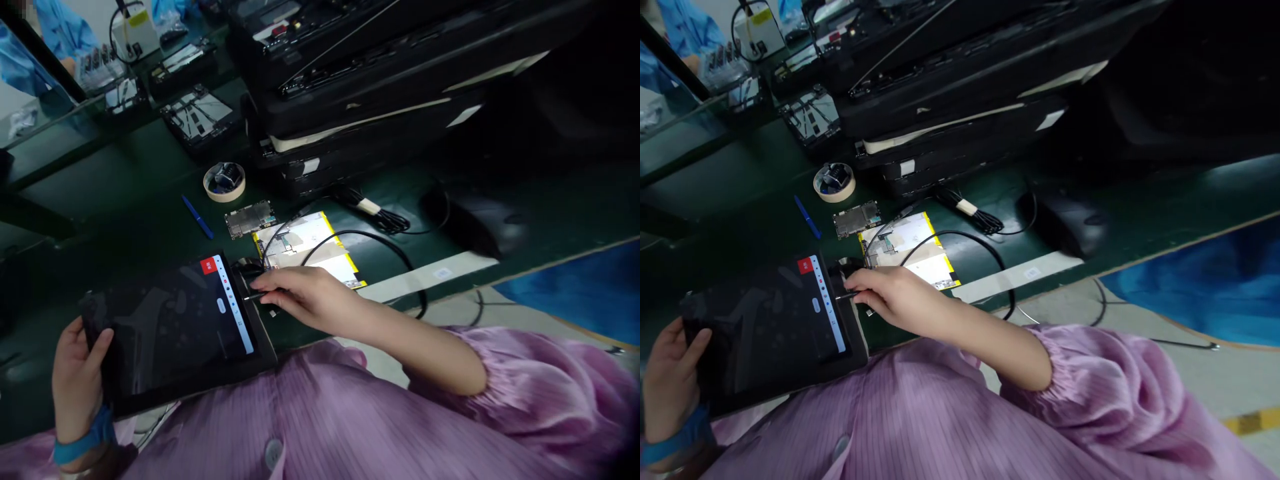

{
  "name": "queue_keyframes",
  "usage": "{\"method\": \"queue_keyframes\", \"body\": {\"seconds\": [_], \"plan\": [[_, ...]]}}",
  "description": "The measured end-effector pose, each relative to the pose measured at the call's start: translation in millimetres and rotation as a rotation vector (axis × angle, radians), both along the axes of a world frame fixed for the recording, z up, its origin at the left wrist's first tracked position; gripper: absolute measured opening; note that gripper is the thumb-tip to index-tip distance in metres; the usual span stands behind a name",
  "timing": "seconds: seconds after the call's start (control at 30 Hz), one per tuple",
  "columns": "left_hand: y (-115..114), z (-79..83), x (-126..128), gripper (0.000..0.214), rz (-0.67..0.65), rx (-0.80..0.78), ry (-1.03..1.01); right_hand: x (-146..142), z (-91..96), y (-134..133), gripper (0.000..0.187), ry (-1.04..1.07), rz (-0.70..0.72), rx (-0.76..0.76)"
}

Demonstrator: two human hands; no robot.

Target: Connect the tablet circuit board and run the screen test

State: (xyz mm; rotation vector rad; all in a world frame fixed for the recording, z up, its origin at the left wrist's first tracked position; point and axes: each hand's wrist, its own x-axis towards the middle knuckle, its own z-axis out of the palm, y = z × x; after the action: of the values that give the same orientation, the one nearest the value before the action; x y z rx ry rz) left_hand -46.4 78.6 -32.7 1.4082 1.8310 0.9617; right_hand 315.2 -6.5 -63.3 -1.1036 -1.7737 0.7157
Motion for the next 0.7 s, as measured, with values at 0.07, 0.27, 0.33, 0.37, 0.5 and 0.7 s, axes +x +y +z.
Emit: {"method": "queue_keyframes", "body": {"seconds": [0.07, 0.27, 0.33, 0.37, 0.5, 0.7], "plan": [[-0.4, 1.8, 1.4, 0.069, 0.017, -0.013, -0.029, 1.2, -2.7, 0.0, 0.018, -0.189, -0.069, 0.155], [-1.5, 5.7, 7.3, 0.067, 0.039, -0.043, -0.053, 7.6, -0.1, 2.2, 0.025, -0.442, -0.135, 0.366], [-2.2, 6.1, 9.2, 0.068, 0.043, -0.037, -0.085, 7.0, 1.0, 2.5, 0.025, -0.494, -0.159, 0.390], [-2.6, 6.2, 10.2, 0.068, 0.050, -0.035, -0.099, 6.2, 1.4, 2.6, 0.025, -0.515, -0.172, 0.398], [-4.2, 6.4, 12.8, 0.067, 0.058, -0.039, -0.114, 1.1, 1.7, 2.3, 0.025, -0.532, -0.210, 0.398], [-3.8, 8.0, 15.4, 0.069, 0.061, -0.014, -0.127, -8.4, -2.3, -2.4, 0.026, -0.526, -0.252, 0.379]]}}
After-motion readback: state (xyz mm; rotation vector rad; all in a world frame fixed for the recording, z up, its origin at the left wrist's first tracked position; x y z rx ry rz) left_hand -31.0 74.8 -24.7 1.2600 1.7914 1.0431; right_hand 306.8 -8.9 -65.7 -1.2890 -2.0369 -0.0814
